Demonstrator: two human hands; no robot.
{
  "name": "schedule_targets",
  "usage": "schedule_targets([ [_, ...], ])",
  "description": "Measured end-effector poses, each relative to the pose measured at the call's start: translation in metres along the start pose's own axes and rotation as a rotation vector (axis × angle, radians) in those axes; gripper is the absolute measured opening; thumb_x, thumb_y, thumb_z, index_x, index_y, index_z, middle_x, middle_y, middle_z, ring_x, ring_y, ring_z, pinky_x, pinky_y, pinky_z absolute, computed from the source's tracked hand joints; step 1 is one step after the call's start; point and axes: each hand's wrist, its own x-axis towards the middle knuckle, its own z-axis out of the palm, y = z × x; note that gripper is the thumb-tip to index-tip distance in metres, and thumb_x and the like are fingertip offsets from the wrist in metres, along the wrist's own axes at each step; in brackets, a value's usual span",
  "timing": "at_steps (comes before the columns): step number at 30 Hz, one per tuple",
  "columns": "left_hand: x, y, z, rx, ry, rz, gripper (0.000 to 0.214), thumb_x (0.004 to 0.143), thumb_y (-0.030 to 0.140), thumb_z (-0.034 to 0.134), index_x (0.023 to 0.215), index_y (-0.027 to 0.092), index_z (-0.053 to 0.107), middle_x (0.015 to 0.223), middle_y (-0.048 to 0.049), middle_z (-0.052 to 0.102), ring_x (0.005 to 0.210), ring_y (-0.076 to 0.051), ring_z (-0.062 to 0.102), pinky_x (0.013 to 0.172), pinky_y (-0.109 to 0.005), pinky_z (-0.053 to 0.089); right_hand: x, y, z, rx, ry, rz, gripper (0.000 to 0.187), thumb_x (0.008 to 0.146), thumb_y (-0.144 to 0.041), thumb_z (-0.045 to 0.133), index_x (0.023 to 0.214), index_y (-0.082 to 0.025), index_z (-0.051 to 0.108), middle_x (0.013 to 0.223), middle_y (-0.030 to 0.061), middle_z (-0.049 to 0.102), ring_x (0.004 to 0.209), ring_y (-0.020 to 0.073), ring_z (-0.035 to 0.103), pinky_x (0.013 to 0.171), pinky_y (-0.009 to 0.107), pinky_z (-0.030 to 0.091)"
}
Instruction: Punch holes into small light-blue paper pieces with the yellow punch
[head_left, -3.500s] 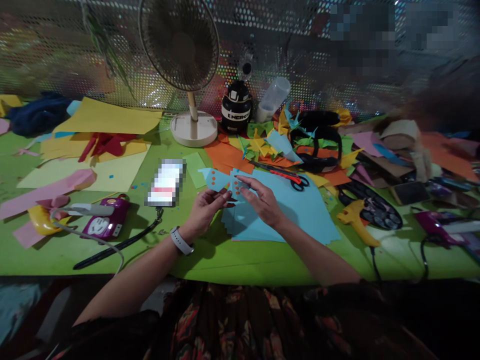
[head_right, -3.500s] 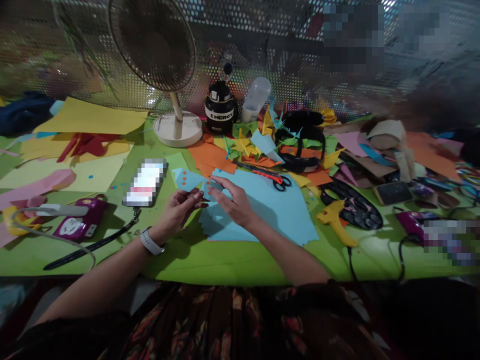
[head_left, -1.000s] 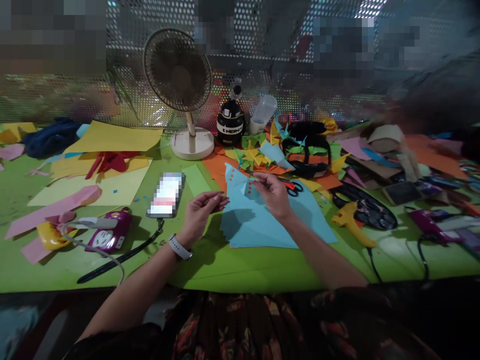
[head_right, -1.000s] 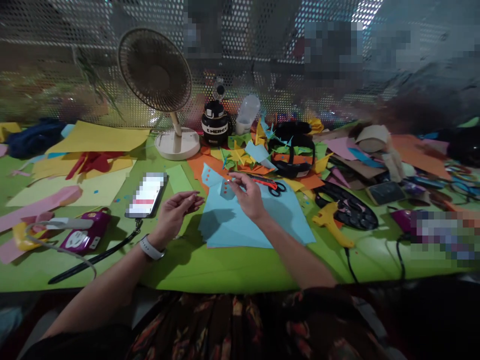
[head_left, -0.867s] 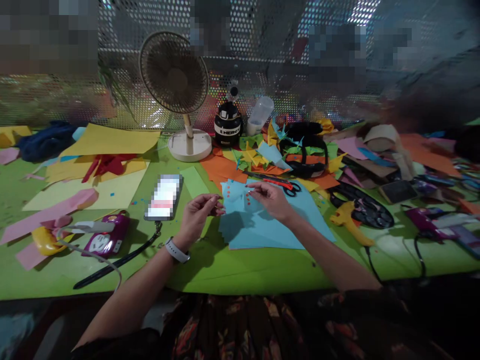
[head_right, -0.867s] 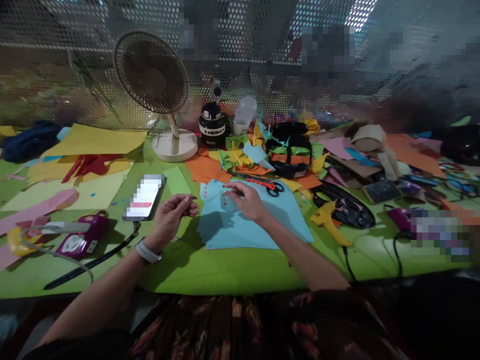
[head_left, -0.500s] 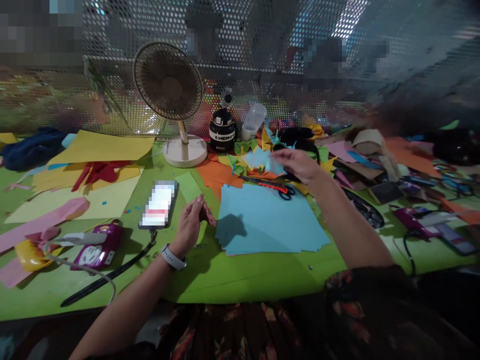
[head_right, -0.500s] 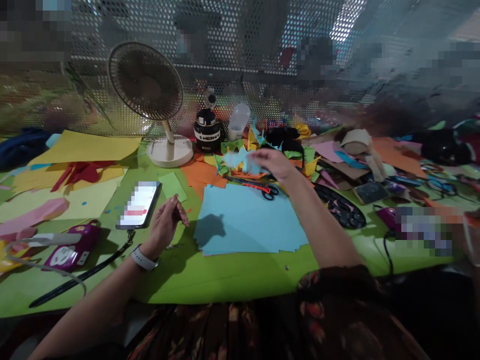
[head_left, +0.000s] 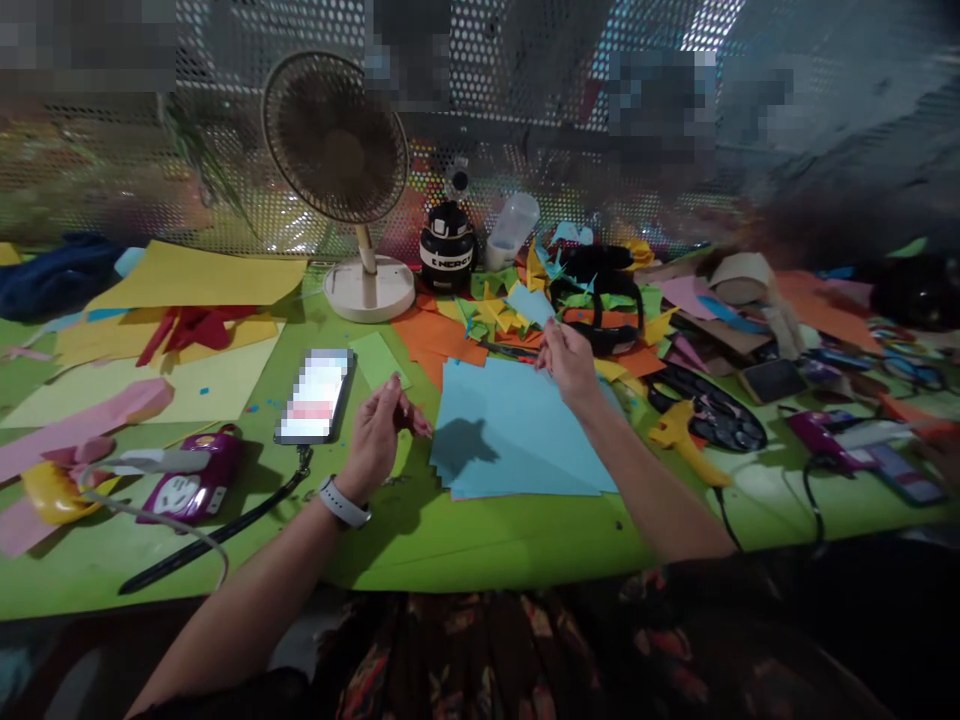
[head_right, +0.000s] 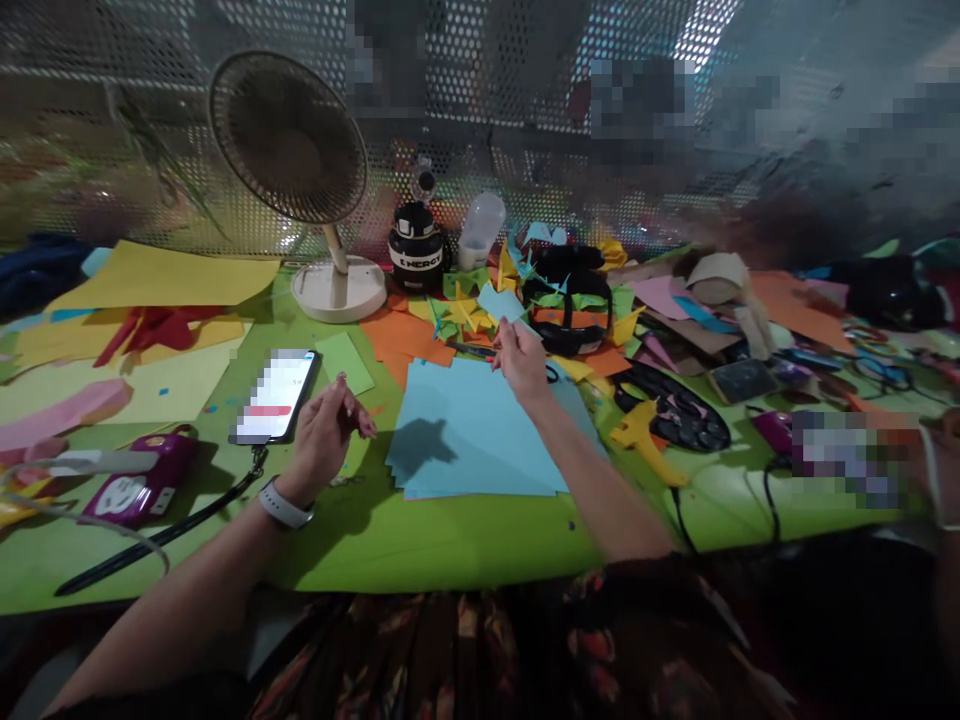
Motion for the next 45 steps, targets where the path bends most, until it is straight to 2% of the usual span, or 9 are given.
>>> schedule_targets([
  [8,0.004,0.005,-0.001,0.042,0.036,0.095,0.026,0.082,0.041,0.072,0.092,0.018,0.065,0.085,-0.0049,0.075,0.068,-0.012,0.07,0.06,-0.021,0.051,-0.04,0.01,-0.022,0.028,-0.253,0.067,0.044,0.075,-0.063,0.069,0.078,-0.02,0.061,0.065,0.0013,0.069,0.065,0.0155,0.068,0.068,0.03,0.055],
  [15,0.013,0.015,-0.007,-0.003,0.23,0.161,0.041,0.083,0.056,0.064,0.068,0.019,0.056,0.054,-0.0001,0.064,0.049,-0.012,0.063,0.046,-0.022,0.044,-0.097,0.012,-0.037,-0.144,-0.407,0.115,0.042,0.082,-0.061,0.063,0.078,-0.019,0.064,0.059,0.0005,0.068,0.052,0.0152,0.066,0.054,0.026,0.051],
  [20,0.024,0.021,-0.016,-0.148,0.323,0.216,0.049,0.087,0.058,0.058,0.058,0.02,0.044,0.048,0.0027,0.058,0.045,-0.01,0.059,0.047,-0.021,0.045,-0.119,0.014,-0.046,-0.488,-0.436,-0.133,0.062,0.091,-0.069,0.039,0.06,-0.02,0.06,0.055,0.0046,0.065,0.052,0.0171,0.065,0.057,0.03,0.052],
  [22,0.029,0.023,-0.018,-0.182,0.375,0.24,0.035,0.087,0.048,0.064,0.069,0.019,0.054,0.058,0.0028,0.064,0.051,-0.008,0.061,0.046,-0.018,0.042,-0.121,0.016,-0.05,-0.621,-0.557,-0.344,0.062,0.083,-0.075,0.048,0.093,-0.017,0.07,0.096,0.0121,0.075,0.09,0.0264,0.071,0.081,0.039,0.056],
  [24,0.032,0.026,-0.02,-0.185,0.42,0.243,0.02,0.088,0.036,0.065,0.078,0.021,0.058,0.067,0.003,0.067,0.057,-0.007,0.063,0.047,-0.016,0.042,-0.122,0.02,-0.052,-0.741,-0.709,-0.54,0.084,0.075,-0.076,0.058,0.133,-0.015,0.055,0.137,0.0174,0.058,0.127,0.0335,0.055,0.103,0.05,0.046],
  [27,0.034,0.028,-0.022,-0.173,0.46,0.238,0.012,0.091,0.029,0.06,0.08,0.022,0.06,0.065,0.0027,0.063,0.056,-0.007,0.059,0.048,-0.016,0.044,-0.122,0.029,-0.056,-0.885,-0.785,-0.697,0.082,0.085,-0.062,0.059,0.146,-0.011,0.04,0.148,0.02,0.046,0.137,0.0334,0.045,0.112,0.055,0.039],
  [33,0.036,0.033,-0.025,-0.206,0.428,0.299,0.012,0.091,0.026,0.059,0.08,0.02,0.061,0.058,0.0043,0.056,0.053,-0.008,0.054,0.051,-0.018,0.047,-0.118,0.038,-0.065,-0.892,-0.677,-0.904,0.033,0.095,-0.011,0.046,0.121,-0.017,0.066,0.121,0.0114,0.07,0.11,0.0232,0.067,0.099,0.043,0.054],
  [41,0.037,0.022,-0.022,-0.065,0.277,0.334,0.021,0.089,0.033,0.065,0.074,0.02,0.059,0.057,0.0053,0.057,0.049,-0.006,0.053,0.048,-0.02,0.043,-0.126,0.029,-0.064,-0.818,-0.586,-0.995,0.023,0.094,-0.013,0.05,0.097,-0.019,0.073,0.098,0.0061,0.077,0.088,0.0198,0.072,0.083,0.035,0.059],
  [45,0.021,0.024,-0.012,0.241,-0.081,0.251,0.038,0.09,0.051,0.058,0.072,0.018,0.061,0.064,-0.001,0.066,0.056,-0.011,0.063,0.055,-0.025,0.05,-0.124,0.026,-0.064,-0.811,-0.554,-0.973,0.03,0.095,-0.01,0.047,0.112,-0.02,0.07,0.113,0.0056,0.074,0.099,0.0195,0.07,0.088,0.037,0.057],
])
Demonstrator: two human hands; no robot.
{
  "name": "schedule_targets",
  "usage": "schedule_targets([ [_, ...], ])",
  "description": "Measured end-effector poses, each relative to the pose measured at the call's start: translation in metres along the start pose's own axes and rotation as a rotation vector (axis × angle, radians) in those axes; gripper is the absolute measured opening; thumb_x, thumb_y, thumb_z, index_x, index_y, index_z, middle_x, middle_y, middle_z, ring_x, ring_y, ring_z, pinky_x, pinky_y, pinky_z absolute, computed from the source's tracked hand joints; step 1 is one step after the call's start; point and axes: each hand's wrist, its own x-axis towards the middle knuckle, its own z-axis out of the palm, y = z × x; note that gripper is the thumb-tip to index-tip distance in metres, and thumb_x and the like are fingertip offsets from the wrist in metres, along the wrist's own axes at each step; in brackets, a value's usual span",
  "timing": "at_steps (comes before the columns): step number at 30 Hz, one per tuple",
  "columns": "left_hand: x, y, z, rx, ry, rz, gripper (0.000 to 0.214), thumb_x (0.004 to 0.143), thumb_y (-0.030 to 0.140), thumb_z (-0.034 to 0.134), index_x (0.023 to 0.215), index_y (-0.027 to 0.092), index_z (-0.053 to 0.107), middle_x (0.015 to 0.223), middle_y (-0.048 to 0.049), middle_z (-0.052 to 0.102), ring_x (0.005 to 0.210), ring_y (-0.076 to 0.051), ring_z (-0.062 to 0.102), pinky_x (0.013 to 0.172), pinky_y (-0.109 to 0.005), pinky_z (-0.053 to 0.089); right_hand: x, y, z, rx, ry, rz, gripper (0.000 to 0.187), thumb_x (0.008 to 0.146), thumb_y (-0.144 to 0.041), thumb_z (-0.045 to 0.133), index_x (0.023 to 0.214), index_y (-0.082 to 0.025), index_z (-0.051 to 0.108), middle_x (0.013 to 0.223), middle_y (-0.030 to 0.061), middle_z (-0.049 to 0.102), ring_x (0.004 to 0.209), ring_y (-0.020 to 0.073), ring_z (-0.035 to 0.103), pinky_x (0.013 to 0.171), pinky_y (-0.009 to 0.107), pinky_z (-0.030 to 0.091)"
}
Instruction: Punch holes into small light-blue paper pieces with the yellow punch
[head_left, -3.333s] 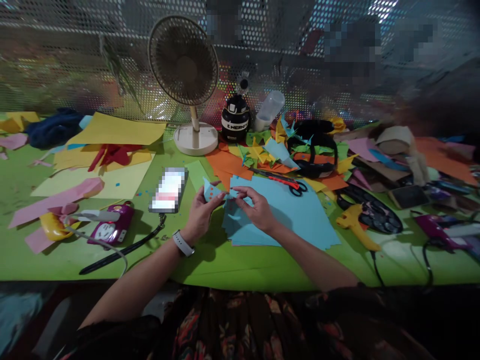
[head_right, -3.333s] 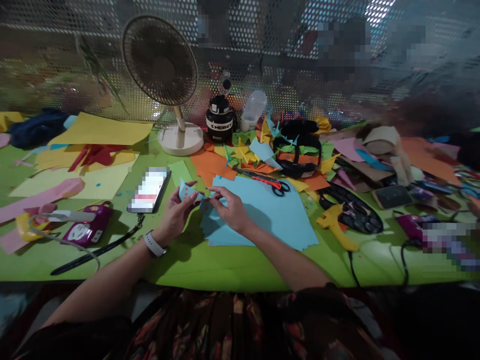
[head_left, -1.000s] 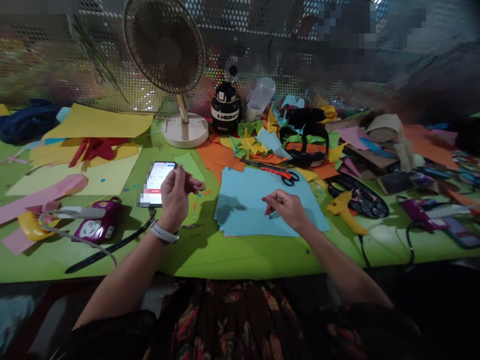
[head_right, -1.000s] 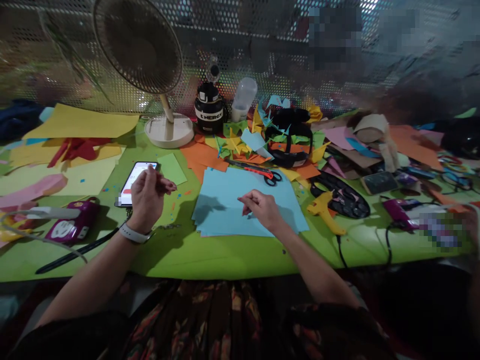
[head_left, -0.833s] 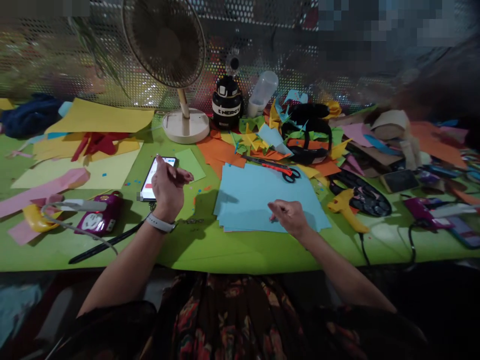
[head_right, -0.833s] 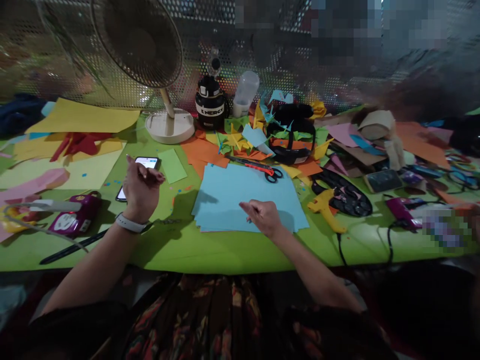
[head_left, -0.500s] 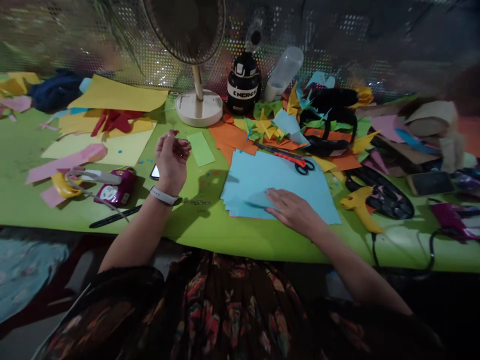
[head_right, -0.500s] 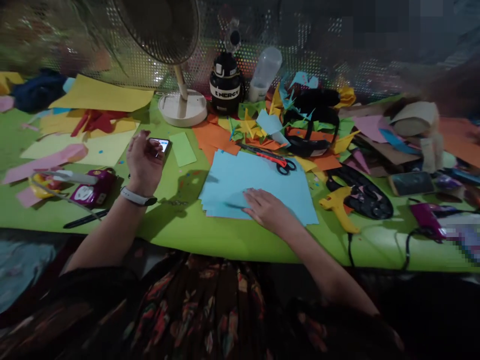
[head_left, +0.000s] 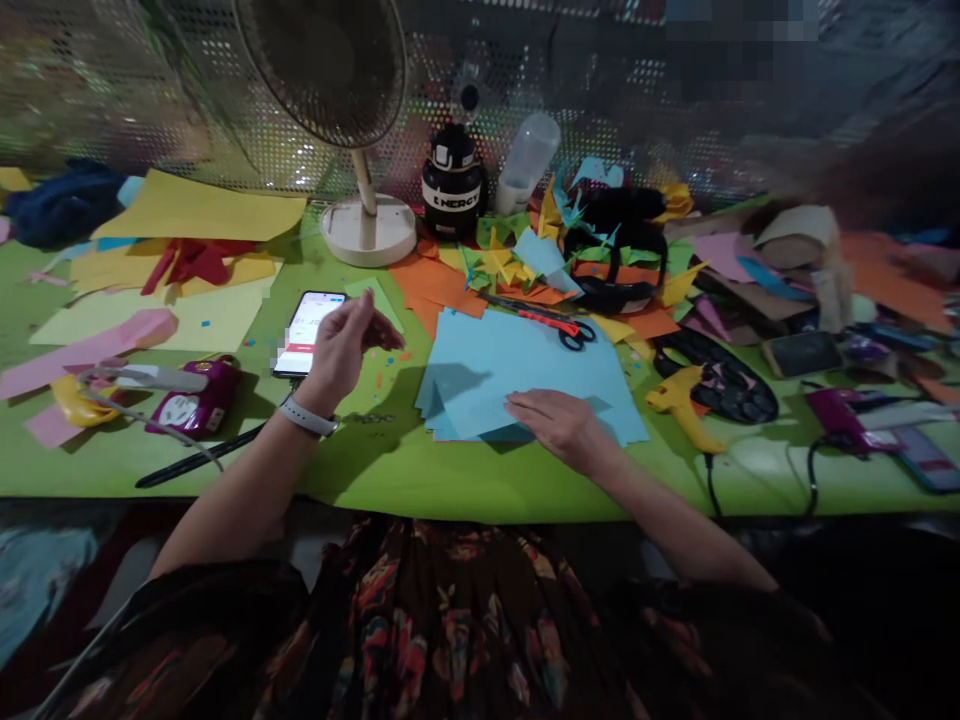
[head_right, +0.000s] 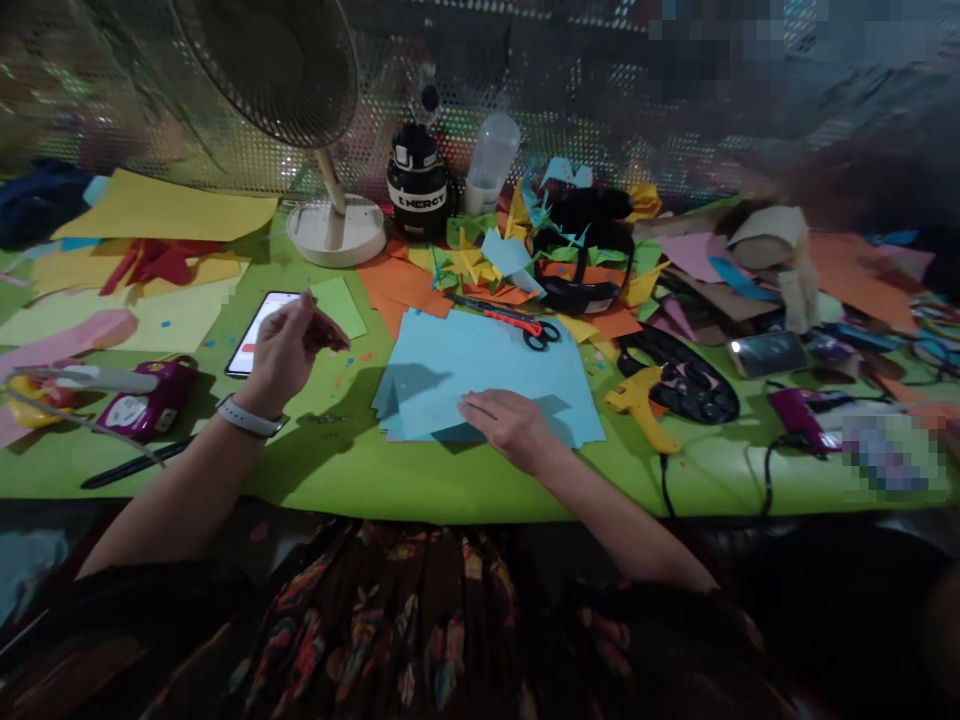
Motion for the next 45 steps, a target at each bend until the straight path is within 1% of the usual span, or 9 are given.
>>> schedule_targets([
  [4,-0.026,0.016,0.023,0.426,-0.784,0.126,0.081,0.062,0.048,0.085,0.134,0.024,0.055,0.136,-0.0128,0.06,0.124,-0.028,0.057,0.101,-0.041,0.05,0.01,-0.005,-0.001,-0.082,0.055,-0.004,0.029,0.094,-0.008,0.049,0.113,-0.016,0.069,0.105,0.0061,0.075,0.089,0.0182,0.07,0.078,0.033,0.055],
  [6,-0.039,0.013,0.036,0.61,-0.901,0.248,0.08,0.073,0.045,0.079,0.143,0.024,0.045,0.139,-0.0129,0.058,0.125,-0.027,0.057,0.104,-0.043,0.048,0.017,-0.011,0.0,-0.132,0.028,-0.005,0.025,0.094,-0.01,0.05,0.108,-0.015,0.07,0.098,0.0071,0.076,0.081,0.0182,0.068,0.071,0.033,0.052],
  [9,-0.049,-0.004,0.046,0.85,-0.798,0.478,0.028,0.097,0.026,0.049,0.118,0.021,0.066,0.112,-0.0107,0.073,0.102,-0.023,0.069,0.1,-0.046,0.05,0.018,-0.013,0.003,-0.15,-0.037,0.001,0.025,0.095,-0.012,0.05,0.109,-0.017,0.07,0.096,0.0063,0.076,0.08,0.0173,0.066,0.072,0.034,0.049],
  [20,-0.028,-0.016,0.008,0.56,-0.799,0.523,0.031,0.095,0.017,0.051,0.122,0.021,0.066,0.118,-0.0106,0.071,0.112,-0.019,0.067,0.096,-0.035,0.057,-0.048,0.028,-0.029,-0.16,-0.022,0.383,0.052,0.09,-0.023,0.058,0.14,-0.012,0.049,0.139,0.0178,0.056,0.123,0.0302,0.055,0.102,0.049,0.045],
  [23,-0.026,-0.025,0.01,0.518,-0.821,0.521,0.031,0.096,0.019,0.05,0.122,0.023,0.066,0.121,-0.01,0.07,0.118,-0.02,0.064,0.099,-0.039,0.055,-0.04,0.023,-0.029,0.068,-0.065,0.277,0.061,0.086,-0.021,0.061,0.145,-0.017,0.044,0.151,0.0168,0.043,0.141,0.0315,0.037,0.108,0.054,0.041],
  [28,-0.036,-0.034,0.014,0.844,-0.7,0.552,0.023,0.093,0.022,0.053,0.108,0.025,0.071,0.121,-0.0075,0.07,0.114,-0.022,0.066,0.104,-0.048,0.049,-0.026,0.02,-0.027,0.359,0.123,0.217,0.038,0.091,-0.014,0.052,0.122,-0.03,0.064,0.115,0.0024,0.072,0.111,0.0192,0.066,0.108,0.051,0.044],
  [35,-0.002,0.007,0.046,0.896,-0.574,0.429,0.023,0.086,0.032,0.065,0.107,0.023,0.072,0.1,-0.0097,0.076,0.096,-0.025,0.072,0.096,-0.045,0.054,0.04,0.042,-0.045,0.307,0.279,0.421,0.019,0.093,-0.034,0.06,0.098,-0.026,0.075,0.093,0.002,0.077,0.087,0.0201,0.072,0.082,0.036,0.06],
  [40,0.014,0.025,0.043,0.745,-0.345,0.561,0.021,0.082,0.027,0.071,0.103,0.026,0.073,0.108,-0.0063,0.074,0.109,-0.025,0.067,0.111,-0.046,0.041,0.05,0.046,-0.064,0.164,0.361,0.32,0.032,0.093,-0.021,0.054,0.121,-0.03,0.067,0.123,0.0019,0.069,0.118,0.0234,0.062,0.104,0.049,0.049],
  [45,-0.021,-0.006,0.03,0.959,-0.693,0.607,0.022,0.092,0.017,0.054,0.107,0.024,0.069,0.115,-0.0087,0.072,0.111,-0.025,0.067,0.101,-0.046,0.051,0.002,0.04,-0.035,0.284,0.066,0.139,0.041,0.085,-0.008,0.049,0.114,-0.027,0.07,0.117,0.0036,0.072,0.112,0.0192,0.065,0.094,0.043,0.055],
])
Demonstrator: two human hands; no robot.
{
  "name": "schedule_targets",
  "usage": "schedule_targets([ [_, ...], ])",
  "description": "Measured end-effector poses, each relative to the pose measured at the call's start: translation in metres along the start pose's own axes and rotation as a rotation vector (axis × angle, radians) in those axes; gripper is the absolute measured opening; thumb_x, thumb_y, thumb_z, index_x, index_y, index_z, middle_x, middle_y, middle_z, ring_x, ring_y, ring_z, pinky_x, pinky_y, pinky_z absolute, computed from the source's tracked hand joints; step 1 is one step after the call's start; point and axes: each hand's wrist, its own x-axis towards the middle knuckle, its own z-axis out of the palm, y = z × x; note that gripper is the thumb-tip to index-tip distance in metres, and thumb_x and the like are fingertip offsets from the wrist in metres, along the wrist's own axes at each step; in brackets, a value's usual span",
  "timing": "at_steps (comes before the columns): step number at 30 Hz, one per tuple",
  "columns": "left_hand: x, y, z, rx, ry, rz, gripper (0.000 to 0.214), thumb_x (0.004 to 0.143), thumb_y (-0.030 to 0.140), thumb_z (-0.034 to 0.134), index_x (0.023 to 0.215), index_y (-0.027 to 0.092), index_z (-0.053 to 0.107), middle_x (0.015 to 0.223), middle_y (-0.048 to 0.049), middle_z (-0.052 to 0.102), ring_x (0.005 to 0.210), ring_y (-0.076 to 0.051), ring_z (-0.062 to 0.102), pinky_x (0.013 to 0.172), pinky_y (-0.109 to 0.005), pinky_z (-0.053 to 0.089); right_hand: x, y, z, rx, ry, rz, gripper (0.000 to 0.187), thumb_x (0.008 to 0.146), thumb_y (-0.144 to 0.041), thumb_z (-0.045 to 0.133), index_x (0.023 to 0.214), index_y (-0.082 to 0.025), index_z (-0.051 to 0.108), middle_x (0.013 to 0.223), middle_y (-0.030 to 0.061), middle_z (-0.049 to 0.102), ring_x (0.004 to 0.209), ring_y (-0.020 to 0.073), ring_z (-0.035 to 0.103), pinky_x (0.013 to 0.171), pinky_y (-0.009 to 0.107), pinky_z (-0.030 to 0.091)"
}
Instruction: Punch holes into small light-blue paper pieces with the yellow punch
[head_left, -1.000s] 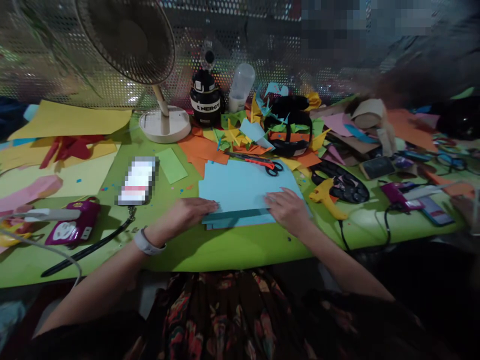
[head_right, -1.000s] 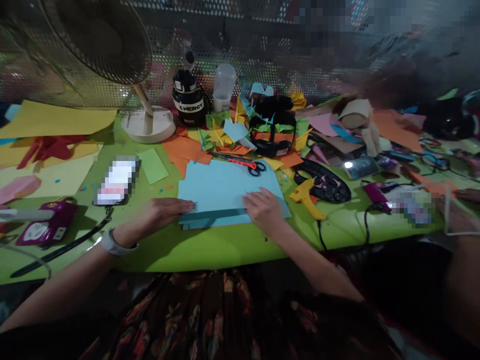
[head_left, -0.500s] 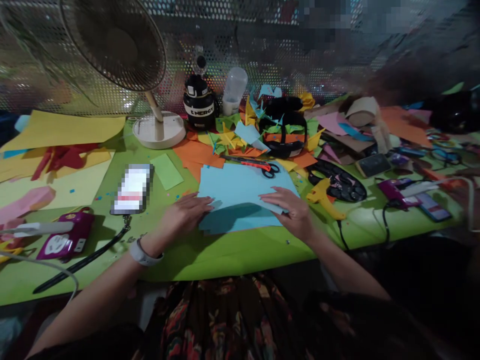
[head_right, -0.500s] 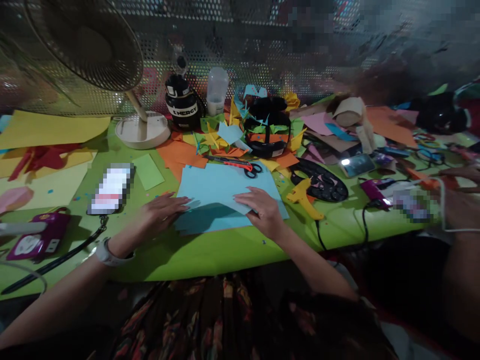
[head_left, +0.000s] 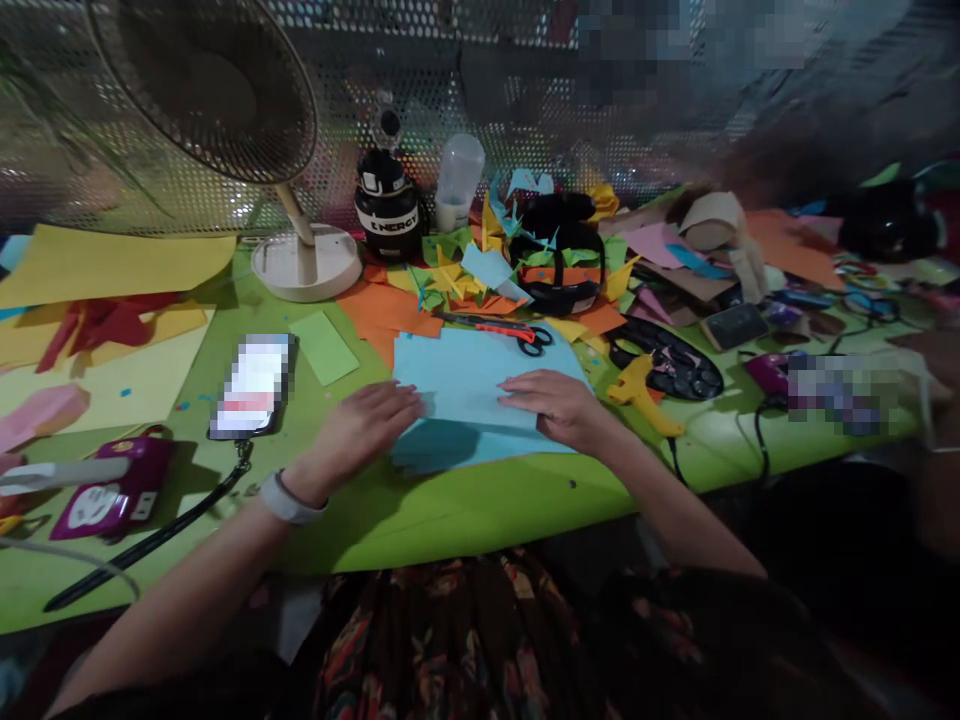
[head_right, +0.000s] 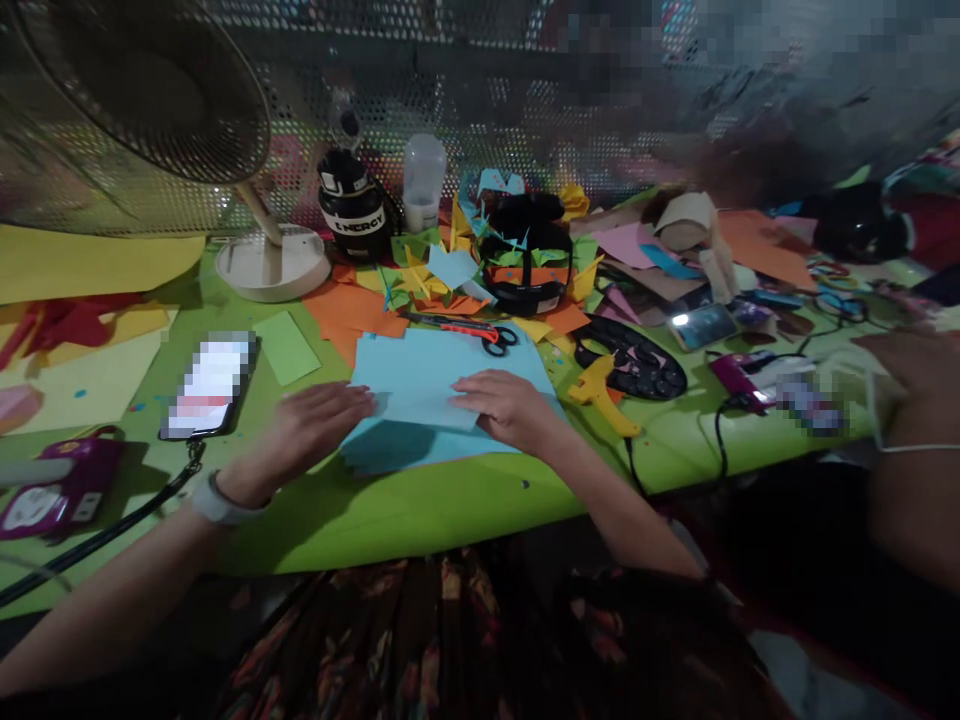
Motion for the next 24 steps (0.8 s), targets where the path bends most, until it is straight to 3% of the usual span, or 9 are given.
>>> schedule_targets([
  [4,-0.012,0.008,0.026,0.123,-0.116,0.006,0.025,0.092,0.014,0.05,0.109,0.019,0.066,0.117,-0.0134,0.071,0.107,-0.028,0.068,0.094,-0.047,0.055,-0.023,0.006,0.02,0.038,-0.098,0.038,0.033,0.083,-0.008,0.053,0.106,-0.022,0.073,0.112,0.0067,0.074,0.105,0.0194,0.068,0.09,0.041,0.056],
  [8,-0.007,0.024,0.032,0.013,-0.132,-0.085,0.039,0.09,0.037,0.059,0.125,0.019,0.059,0.124,-0.0137,0.067,0.107,-0.027,0.068,0.089,-0.041,0.058,-0.023,0.005,0.029,0.052,-0.134,0.088,0.021,0.09,-0.017,0.056,0.104,-0.022,0.071,0.104,0.005,0.075,0.098,0.0182,0.069,0.088,0.037,0.055],
  [10,-0.001,0.03,0.036,-0.059,-0.129,-0.131,0.037,0.09,0.045,0.06,0.116,0.019,0.063,0.124,-0.0132,0.067,0.109,-0.027,0.066,0.095,-0.043,0.055,-0.016,0.004,0.034,0.017,-0.12,0.199,0.018,0.094,-0.031,0.056,0.098,-0.021,0.07,0.095,0.0052,0.075,0.09,0.0191,0.07,0.08,0.034,0.056],
  [12,0.004,0.031,0.044,-0.093,-0.088,-0.18,0.028,0.093,0.043,0.055,0.096,0.018,0.066,0.118,-0.0126,0.069,0.106,-0.026,0.067,0.095,-0.045,0.053,-0.008,0.003,0.038,-0.026,-0.099,0.342,0.028,0.093,-0.045,0.056,0.098,-0.021,0.069,0.088,0.0056,0.074,0.081,0.0202,0.07,0.071,0.032,0.055],
  [15,0.011,0.025,0.059,-0.108,0.005,-0.268,0.031,0.096,0.035,0.05,0.075,0.018,0.062,0.103,-0.0119,0.07,0.094,-0.023,0.066,0.084,-0.04,0.055,0.001,0.001,0.043,-0.094,0.0,0.467,0.04,0.092,-0.049,0.057,0.122,-0.023,0.061,0.1,0.0079,0.073,0.088,0.0239,0.071,0.073,0.035,0.057],
  [17,0.014,0.021,0.065,-0.104,0.041,-0.308,0.03,0.096,0.034,0.051,0.072,0.017,0.061,0.1,-0.0121,0.069,0.091,-0.023,0.064,0.082,-0.04,0.055,0.003,-0.003,0.043,-0.169,0.1,0.431,0.051,0.093,-0.043,0.056,0.139,-0.023,0.048,0.12,0.0123,0.068,0.109,0.0275,0.066,0.086,0.042,0.056],
  [19,0.016,0.018,0.068,-0.115,0.056,-0.331,0.03,0.095,0.033,0.05,0.073,0.017,0.061,0.098,-0.012,0.068,0.09,-0.023,0.063,0.081,-0.04,0.054,0.002,-0.008,0.042,-0.248,0.154,0.303,0.054,0.095,-0.035,0.054,0.145,-0.021,0.04,0.134,0.0146,0.06,0.128,0.0282,0.054,0.103,0.048,0.048],
  [21,0.016,0.016,0.068,-0.132,0.061,-0.346,0.029,0.096,0.033,0.049,0.073,0.018,0.061,0.097,-0.0113,0.067,0.089,-0.022,0.062,0.081,-0.04,0.054,-0.001,-0.013,0.041,-0.285,0.105,0.141,0.053,0.096,-0.031,0.053,0.146,-0.021,0.04,0.142,0.0131,0.054,0.138,0.026,0.044,0.113,0.049,0.038],
  [24,0.017,0.012,0.069,-0.122,0.066,-0.357,0.028,0.095,0.032,0.049,0.074,0.018,0.06,0.096,-0.0101,0.066,0.091,-0.021,0.061,0.083,-0.04,0.053,-0.006,-0.018,0.045,-0.266,-0.086,0.007,0.054,0.096,-0.04,0.052,0.145,-0.02,0.043,0.148,0.0124,0.048,0.143,0.0247,0.037,0.118,0.05,0.031],
])
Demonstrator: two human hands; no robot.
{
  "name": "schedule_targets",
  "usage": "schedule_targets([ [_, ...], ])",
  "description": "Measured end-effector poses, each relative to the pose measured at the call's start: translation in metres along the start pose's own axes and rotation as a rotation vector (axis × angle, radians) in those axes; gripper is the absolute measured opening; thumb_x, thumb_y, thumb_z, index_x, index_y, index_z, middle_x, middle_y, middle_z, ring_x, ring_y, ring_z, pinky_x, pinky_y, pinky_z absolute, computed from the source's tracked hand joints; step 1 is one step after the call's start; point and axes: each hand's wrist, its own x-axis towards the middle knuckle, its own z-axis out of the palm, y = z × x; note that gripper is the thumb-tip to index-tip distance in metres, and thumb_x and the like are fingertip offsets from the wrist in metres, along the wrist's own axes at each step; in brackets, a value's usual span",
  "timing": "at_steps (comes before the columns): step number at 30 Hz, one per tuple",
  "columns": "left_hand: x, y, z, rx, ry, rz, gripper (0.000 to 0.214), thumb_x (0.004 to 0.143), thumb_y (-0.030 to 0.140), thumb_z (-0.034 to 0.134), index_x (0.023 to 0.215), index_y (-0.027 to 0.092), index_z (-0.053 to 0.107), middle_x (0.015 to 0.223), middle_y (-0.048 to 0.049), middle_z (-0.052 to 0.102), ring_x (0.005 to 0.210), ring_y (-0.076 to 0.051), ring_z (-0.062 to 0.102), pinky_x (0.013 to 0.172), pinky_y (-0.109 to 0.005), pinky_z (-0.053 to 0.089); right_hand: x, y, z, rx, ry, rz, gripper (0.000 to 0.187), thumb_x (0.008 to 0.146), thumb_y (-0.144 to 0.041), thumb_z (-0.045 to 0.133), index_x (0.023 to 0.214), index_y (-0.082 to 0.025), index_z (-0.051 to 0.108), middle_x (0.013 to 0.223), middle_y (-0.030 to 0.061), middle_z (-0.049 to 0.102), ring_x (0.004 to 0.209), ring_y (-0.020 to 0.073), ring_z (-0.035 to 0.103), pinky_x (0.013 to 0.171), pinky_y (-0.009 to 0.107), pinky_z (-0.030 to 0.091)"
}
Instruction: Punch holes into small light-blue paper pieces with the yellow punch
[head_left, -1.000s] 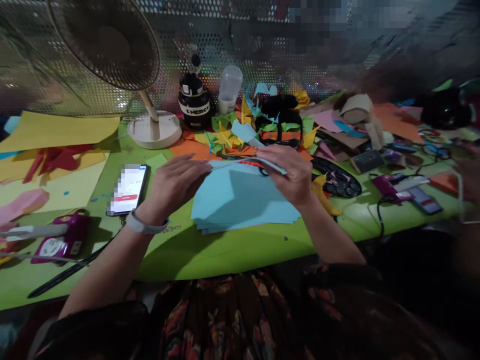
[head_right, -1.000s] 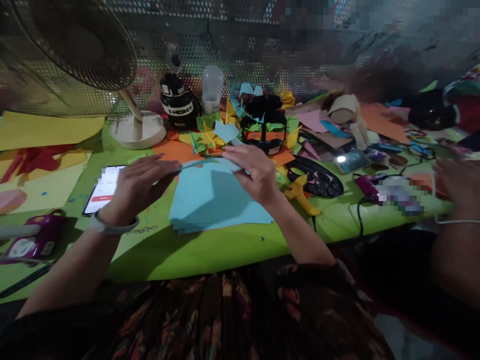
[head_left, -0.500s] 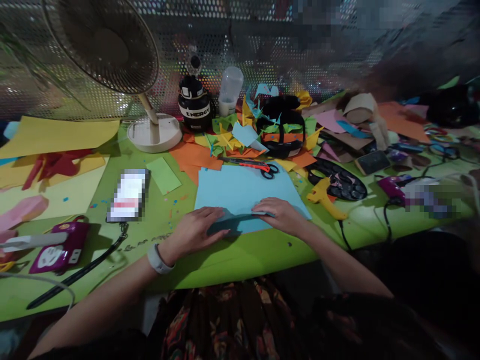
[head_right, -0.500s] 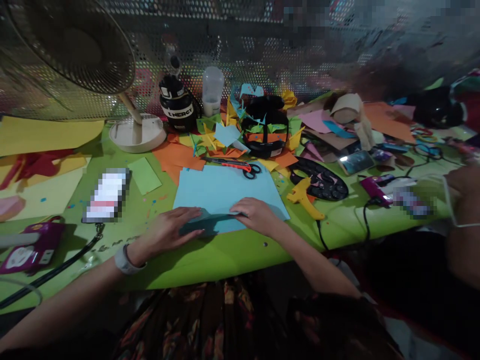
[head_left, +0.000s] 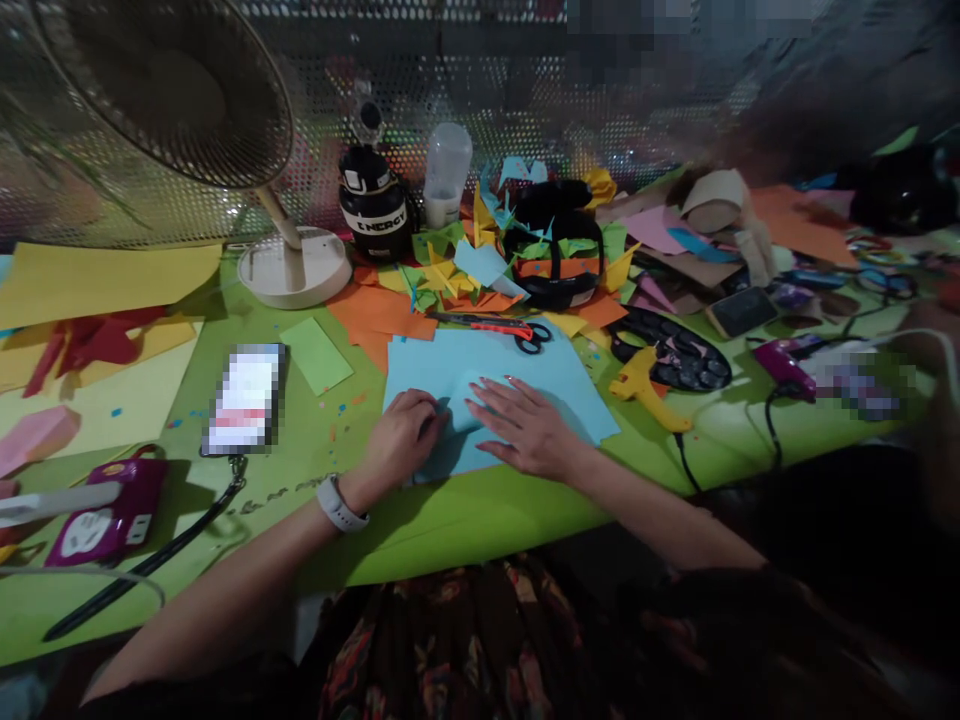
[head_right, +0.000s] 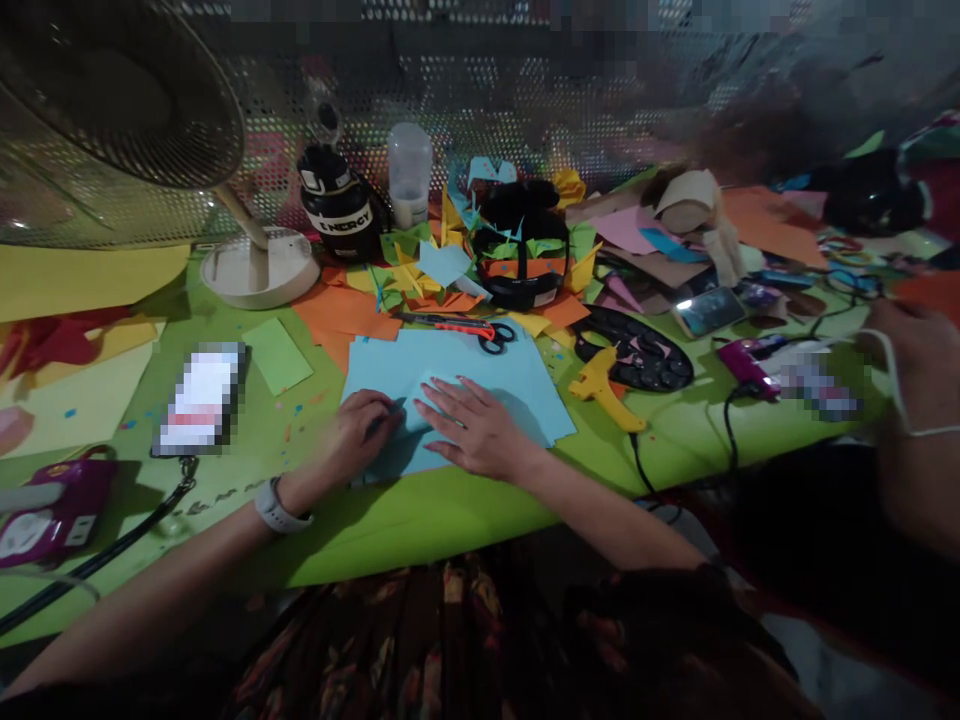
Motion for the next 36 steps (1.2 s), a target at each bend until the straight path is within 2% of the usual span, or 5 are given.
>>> schedule_targets([
  [5,0.003,0.001,-0.004,0.039,0.011,-0.007,0.027,0.096,0.035,0.048,0.079,0.018,0.061,0.098,-0.0116,0.065,0.094,-0.024,0.062,0.084,-0.041,0.055,-0.001,-0.002,0.011,0.03,-0.185,0.023,0.07,0.094,-0.058,0.047,0.147,-0.013,0.039,0.155,0.0167,0.036,0.147,0.026,0.027,0.119,0.051,0.027],
  [7,-0.001,0.006,-0.008,0.066,-0.02,-0.007,0.026,0.097,0.038,0.047,0.101,0.017,0.063,0.108,-0.0138,0.065,0.105,-0.027,0.061,0.09,-0.044,0.054,0.0,-0.001,0.013,0.027,-0.215,0.033,0.071,0.095,-0.059,0.044,0.148,-0.013,0.037,0.156,0.0159,0.034,0.148,0.0252,0.024,0.121,0.05,0.024],
  [11,-0.019,0.013,-0.012,0.238,-0.16,0.058,0.057,0.095,0.045,0.049,0.145,0.019,0.039,0.145,-0.0189,0.048,0.135,-0.034,0.045,0.108,-0.055,0.041,0.002,0.0,0.014,0.025,-0.255,0.061,0.071,0.096,-0.06,0.038,0.148,-0.012,0.036,0.157,0.0163,0.032,0.148,0.0264,0.023,0.121,0.049,0.023],
  [16,-0.037,0.01,-0.007,0.363,-0.214,0.138,0.064,0.094,0.05,0.051,0.15,0.023,0.035,0.157,-0.0177,0.032,0.145,-0.037,0.028,0.114,-0.058,0.031,0.006,0.0,0.014,0.057,-0.266,0.054,0.074,0.095,-0.062,0.039,0.149,-0.013,0.034,0.156,0.016,0.034,0.148,0.0258,0.025,0.12,0.049,0.024],
  [36,-0.038,0.006,-0.006,0.411,-0.17,0.205,0.065,0.092,0.049,0.055,0.149,0.022,0.038,0.156,-0.0155,0.035,0.146,-0.036,0.027,0.115,-0.056,0.028,0.014,0.0,0.015,0.067,-0.336,0.097,0.079,0.094,-0.067,0.031,0.153,-0.014,0.028,0.158,0.0115,0.031,0.148,0.0252,0.024,0.12,0.049,0.022],
])
